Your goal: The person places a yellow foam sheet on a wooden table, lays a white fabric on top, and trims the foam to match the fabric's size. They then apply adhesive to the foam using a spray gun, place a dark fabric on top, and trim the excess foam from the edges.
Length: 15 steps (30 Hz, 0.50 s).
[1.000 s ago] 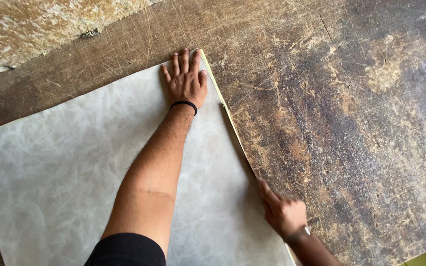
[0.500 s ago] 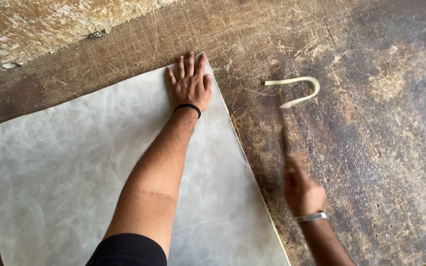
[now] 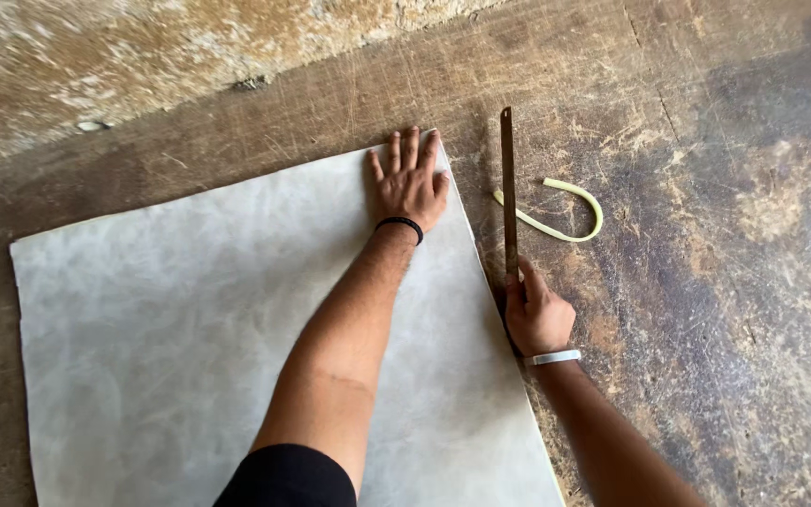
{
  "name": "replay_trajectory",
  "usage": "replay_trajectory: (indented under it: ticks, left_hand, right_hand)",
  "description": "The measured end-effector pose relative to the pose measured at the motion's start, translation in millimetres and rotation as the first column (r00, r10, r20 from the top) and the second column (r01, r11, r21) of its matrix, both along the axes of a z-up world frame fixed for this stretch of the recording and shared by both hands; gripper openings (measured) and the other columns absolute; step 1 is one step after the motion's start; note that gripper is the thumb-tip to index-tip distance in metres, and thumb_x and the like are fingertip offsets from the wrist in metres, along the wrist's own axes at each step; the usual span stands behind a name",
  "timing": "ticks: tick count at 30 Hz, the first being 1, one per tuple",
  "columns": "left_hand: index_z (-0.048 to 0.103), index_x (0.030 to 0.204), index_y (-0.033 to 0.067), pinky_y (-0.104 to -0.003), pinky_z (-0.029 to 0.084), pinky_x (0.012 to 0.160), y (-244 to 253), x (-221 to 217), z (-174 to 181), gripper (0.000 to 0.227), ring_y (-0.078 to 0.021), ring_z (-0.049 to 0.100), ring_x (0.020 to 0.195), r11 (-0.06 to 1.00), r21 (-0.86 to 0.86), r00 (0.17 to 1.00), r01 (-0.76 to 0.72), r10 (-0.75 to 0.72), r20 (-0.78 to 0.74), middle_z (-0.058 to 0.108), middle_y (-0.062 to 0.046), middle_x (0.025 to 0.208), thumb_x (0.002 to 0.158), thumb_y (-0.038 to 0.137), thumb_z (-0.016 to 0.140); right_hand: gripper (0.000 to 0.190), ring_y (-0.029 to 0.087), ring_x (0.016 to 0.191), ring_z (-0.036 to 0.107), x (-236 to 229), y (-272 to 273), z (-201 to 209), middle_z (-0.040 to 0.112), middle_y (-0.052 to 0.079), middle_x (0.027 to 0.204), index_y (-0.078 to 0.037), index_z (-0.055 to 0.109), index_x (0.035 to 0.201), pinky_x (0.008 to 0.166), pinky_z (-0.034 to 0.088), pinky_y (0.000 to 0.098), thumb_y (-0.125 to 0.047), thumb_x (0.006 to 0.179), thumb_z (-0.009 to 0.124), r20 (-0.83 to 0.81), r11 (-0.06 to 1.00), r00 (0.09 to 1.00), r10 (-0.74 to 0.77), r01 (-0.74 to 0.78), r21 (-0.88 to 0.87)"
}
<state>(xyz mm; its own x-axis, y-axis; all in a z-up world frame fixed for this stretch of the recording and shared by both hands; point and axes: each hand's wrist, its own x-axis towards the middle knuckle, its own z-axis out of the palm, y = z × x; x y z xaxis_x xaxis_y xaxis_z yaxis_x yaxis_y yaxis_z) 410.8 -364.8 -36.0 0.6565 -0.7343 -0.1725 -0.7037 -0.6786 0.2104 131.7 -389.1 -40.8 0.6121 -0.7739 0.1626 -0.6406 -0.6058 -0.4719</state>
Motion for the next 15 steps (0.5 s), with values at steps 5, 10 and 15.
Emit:
replay_trajectory:
  ticks: [5,10,15]
  left_hand:
    - [0.029,0.159,0.0264,-0.055,0.007,0.125,67.1,-4.7,3.4,0.072,-0.0328,0.014,0.156,0.963,-0.134,0.972,0.234,-0.234,0.015,0.017,-0.012,0.170,0.098,0.057,0.050]
    - [0.034,0.159,0.0265,-0.057,0.009,0.124,258.4,0.1,8.9,0.070,-0.0316,0.017,0.156,0.995,-0.079,0.995,-0.057,0.062,0.072,0.022,-0.010,0.169,0.098,0.055,0.051]
    - [0.026,0.160,0.0301,-0.056,0.005,0.124,407.2,40.6,22.5,0.075,-0.0313,0.011,0.155,0.905,0.033,0.904,-0.423,0.419,0.083,0.014,-0.008,0.170,0.096,0.061,0.047]
  right_hand:
    - [0.035,0.033,0.062,0.070,-1.8,-10.6,-9.3,0.076,0.009,0.084,-0.023,0.065,0.135,0.053,0.055,0.0455,-0.026,0.100,0.064,-0.019,0.999,1.000,0.000,-0.001,-0.040]
    - [0.034,0.035,0.076,0.071,-12.6,-16.7,-20.3,0.075,0.010,0.093,-0.027,0.066,0.137,0.067,0.057,0.0490,-0.029,0.103,0.064,-0.059,0.999,0.998,-0.035,0.036,0.013]
    - [0.033,0.035,0.078,0.070,-5.9,-23.3,-12.5,0.076,0.011,0.096,-0.023,0.067,0.141,0.064,0.053,0.0490,-0.030,0.108,0.066,-0.221,0.994,0.972,-0.076,0.091,0.059]
